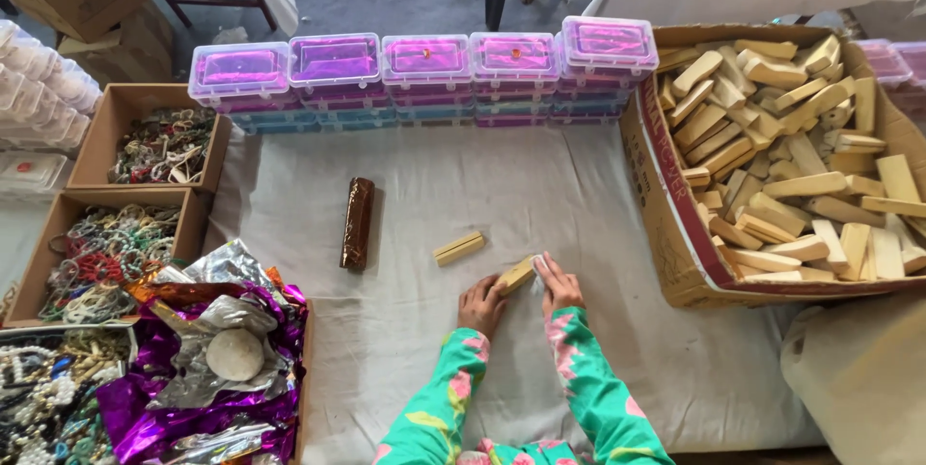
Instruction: The person sands small rectangular wooden blocks using a piece of sandpaper, holding the wood with one hand and rubbing the surface with the other. After sanding several pieces, the person picks up and folds a piece of shiny purple foil.
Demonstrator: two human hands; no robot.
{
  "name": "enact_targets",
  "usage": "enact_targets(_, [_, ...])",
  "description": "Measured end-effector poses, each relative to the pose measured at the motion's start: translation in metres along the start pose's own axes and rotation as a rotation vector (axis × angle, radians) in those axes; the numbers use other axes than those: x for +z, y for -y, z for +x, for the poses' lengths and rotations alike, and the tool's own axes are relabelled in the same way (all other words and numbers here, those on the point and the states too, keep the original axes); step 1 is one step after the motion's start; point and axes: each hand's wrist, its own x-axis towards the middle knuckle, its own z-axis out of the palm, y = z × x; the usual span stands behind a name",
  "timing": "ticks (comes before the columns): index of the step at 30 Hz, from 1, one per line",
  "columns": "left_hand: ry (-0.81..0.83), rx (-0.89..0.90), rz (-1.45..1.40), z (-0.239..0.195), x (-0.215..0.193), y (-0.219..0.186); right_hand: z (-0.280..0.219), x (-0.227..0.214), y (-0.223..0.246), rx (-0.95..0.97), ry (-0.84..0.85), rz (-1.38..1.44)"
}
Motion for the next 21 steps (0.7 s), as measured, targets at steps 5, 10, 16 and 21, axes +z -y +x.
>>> enact_targets(5, [-0.033, 0.059, 0.055, -0.007, 0.017, 0.013, 0.001, 0.008, 0.016, -0.066, 0.009, -0.016])
enact_targets(10, [-0.030, 0.064, 0.055, -0.008, 0.018, 0.010, -0.028, 0.039, -0.010, -0.069, 0.064, -0.081])
enact_targets(16, [0.032, -0.022, -0.054, -0.008, 0.012, 0.013, -0.046, 0.045, -0.004, -0.194, 0.133, -0.039])
enact_targets(21, [0.059, -0.043, -0.082, -0.004, 0.006, 0.010, -0.023, 0.047, -0.067, -0.238, 0.169, -0.180])
